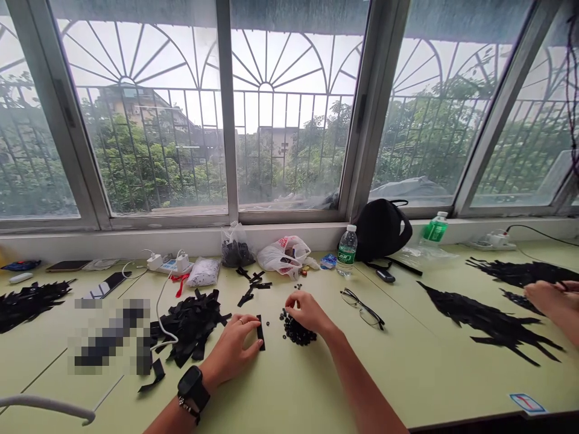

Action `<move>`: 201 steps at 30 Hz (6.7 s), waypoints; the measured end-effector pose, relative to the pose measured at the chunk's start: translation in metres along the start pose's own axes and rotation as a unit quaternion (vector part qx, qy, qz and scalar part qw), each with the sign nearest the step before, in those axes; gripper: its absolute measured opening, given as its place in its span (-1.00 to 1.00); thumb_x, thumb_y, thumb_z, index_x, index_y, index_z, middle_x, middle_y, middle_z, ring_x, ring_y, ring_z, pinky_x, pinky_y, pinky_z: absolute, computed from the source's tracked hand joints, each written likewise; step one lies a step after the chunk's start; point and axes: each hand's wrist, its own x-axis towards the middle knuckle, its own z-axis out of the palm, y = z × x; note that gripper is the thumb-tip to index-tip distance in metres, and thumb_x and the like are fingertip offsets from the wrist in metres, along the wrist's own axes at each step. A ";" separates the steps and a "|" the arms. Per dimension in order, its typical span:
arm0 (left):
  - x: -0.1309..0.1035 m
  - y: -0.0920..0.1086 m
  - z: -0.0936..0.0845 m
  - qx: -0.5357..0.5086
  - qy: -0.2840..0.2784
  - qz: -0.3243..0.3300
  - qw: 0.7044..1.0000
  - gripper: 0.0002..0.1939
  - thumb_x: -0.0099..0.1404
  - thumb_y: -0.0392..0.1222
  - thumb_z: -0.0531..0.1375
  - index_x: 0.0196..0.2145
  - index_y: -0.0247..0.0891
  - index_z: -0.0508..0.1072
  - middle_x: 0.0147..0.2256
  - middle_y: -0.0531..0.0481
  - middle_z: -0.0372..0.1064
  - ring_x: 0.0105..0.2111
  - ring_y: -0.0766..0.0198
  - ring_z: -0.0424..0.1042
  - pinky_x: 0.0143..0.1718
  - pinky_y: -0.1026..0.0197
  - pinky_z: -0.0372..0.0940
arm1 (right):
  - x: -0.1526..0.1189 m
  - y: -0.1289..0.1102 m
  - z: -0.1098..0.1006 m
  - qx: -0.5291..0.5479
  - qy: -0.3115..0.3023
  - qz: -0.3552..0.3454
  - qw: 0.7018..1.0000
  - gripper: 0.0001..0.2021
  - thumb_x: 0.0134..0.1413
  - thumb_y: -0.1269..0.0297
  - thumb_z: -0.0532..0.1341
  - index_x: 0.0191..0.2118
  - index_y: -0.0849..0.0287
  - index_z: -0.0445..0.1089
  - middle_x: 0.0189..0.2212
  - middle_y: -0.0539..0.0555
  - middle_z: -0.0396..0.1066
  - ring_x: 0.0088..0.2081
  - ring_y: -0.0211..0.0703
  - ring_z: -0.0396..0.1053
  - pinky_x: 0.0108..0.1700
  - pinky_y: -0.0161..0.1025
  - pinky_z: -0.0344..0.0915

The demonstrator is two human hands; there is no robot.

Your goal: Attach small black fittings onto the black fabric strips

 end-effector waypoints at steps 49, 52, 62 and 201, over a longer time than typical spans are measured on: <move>-0.001 -0.003 0.001 0.010 -0.007 -0.003 1.000 -0.65 0.33 -0.20 0.28 0.07 -0.04 0.52 0.10 -0.05 0.45 0.11 0.00 0.35 0.18 -0.06 0.29 | 0.005 -0.017 0.020 0.194 0.054 -0.026 0.979 -0.86 0.18 0.27 0.17 -0.22 0.21 0.41 -0.46 -0.01 0.35 -0.43 -0.22 0.28 -0.37 -0.30 0.19; 0.000 -0.005 0.002 0.012 -0.010 -0.002 1.000 -0.64 0.34 -0.19 0.27 0.08 -0.03 0.51 0.10 -0.04 0.44 0.11 0.00 0.34 0.19 -0.07 0.29 | 0.006 -0.027 0.019 0.305 0.008 -0.021 0.952 -0.75 0.16 0.14 0.23 -0.17 0.22 0.46 -0.43 0.02 0.40 -0.41 -0.21 0.33 -0.34 -0.28 0.26; -0.001 -0.007 0.003 0.011 -0.008 0.003 1.000 -0.64 0.35 -0.19 0.27 0.10 -0.03 0.50 0.11 -0.05 0.44 0.12 0.00 0.34 0.18 -0.06 0.30 | 0.000 -0.046 0.008 0.473 -0.022 -0.011 0.880 -0.63 0.04 0.07 0.41 -0.10 0.22 0.51 -0.31 0.06 0.47 -0.27 -0.20 0.42 -0.12 -0.23 0.34; 0.000 0.010 -0.005 0.009 -0.021 0.012 1.000 -0.73 0.37 -0.28 0.22 -0.01 0.00 0.51 0.05 0.04 0.46 0.05 0.08 0.35 0.12 0.04 0.30 | -0.012 -0.041 0.056 0.154 -0.135 -0.098 0.974 -0.93 -0.04 0.51 0.25 -0.43 0.22 0.39 -0.41 -0.03 0.37 -0.37 -0.29 0.29 -0.32 -0.40 0.19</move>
